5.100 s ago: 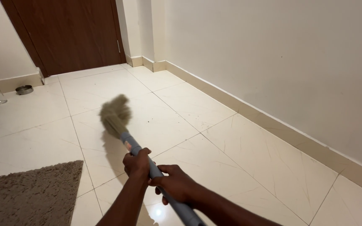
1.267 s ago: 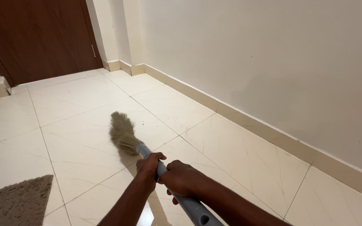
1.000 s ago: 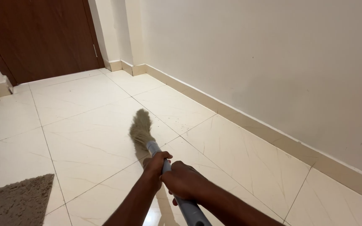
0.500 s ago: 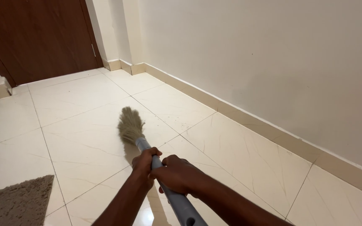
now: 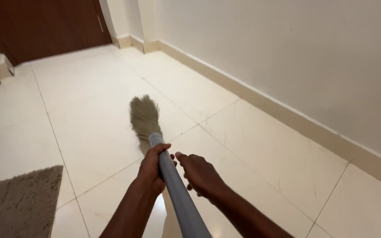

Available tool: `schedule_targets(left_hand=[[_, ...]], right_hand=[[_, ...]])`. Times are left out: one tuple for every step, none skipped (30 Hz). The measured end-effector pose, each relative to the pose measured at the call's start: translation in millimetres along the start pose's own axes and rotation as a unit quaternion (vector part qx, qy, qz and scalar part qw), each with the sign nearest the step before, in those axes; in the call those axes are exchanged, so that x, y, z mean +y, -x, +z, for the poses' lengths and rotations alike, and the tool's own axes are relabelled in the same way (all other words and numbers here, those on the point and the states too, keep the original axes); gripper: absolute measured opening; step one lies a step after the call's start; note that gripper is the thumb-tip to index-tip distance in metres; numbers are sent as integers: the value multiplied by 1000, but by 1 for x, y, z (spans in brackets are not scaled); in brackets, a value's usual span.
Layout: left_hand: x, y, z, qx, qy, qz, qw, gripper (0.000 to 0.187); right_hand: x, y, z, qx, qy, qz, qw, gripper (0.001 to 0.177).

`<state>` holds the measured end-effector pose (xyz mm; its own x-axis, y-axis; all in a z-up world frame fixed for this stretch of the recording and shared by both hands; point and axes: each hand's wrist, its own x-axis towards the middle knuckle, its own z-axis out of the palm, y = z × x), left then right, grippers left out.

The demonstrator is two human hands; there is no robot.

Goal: The person sweeps the floor with a broom, moving it along the baseboard and across the tiles in various directions.

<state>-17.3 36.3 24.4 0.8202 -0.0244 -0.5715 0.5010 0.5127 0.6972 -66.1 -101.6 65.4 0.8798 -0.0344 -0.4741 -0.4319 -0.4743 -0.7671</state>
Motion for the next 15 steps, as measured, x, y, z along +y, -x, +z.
schedule_targets(left_hand=[[-4,1,-1,8,-1,-9,1000,52],[-7,2,-1,20,23,0,1000,54],[-8,4,-2,32,46,9,998,56],[-6,8,0,39,44,2,998,56],[-5,13,2,54,46,-14,997,59],[-4,20,4,68,49,-29,996,62],[2,30,7,76,48,-36,995,62],[9,40,10,81,27,-42,995,56],[16,52,13,87,7,-50,995,50],[17,55,9,95,7,-57,994,50],[18,58,6,79,-3,-55,995,51],[19,63,4,62,-12,-54,997,54],[27,78,9,70,-11,-60,996,54],[35,93,16,55,-14,-78,995,55],[45,107,22,39,-17,-94,995,56]], right_hand=[[3,-1,7,-7,-2,9,1000,65],[5,-1,14,-13,-34,19,999,64],[6,0,21,-18,-67,29,997,63],[10,-6,27,-24,-69,38,997,63],[16,-9,33,-43,-130,34,990,69],[21,-11,39,-60,-192,30,979,75],[17,-12,38,-66,-193,38,978,75],[12,-11,37,-69,-205,51,975,77],[7,-10,36,-72,-217,63,971,79],[3,-11,34,-78,-218,73,970,79],[-1,-11,30,-83,-207,78,972,76],[-6,-10,27,-87,-197,84,973,75],[-16,-6,22,-93,-197,92,972,75],[-26,-3,17,-119,-202,88,968,76],[-39,0,12,-144,-208,82,964,79]])
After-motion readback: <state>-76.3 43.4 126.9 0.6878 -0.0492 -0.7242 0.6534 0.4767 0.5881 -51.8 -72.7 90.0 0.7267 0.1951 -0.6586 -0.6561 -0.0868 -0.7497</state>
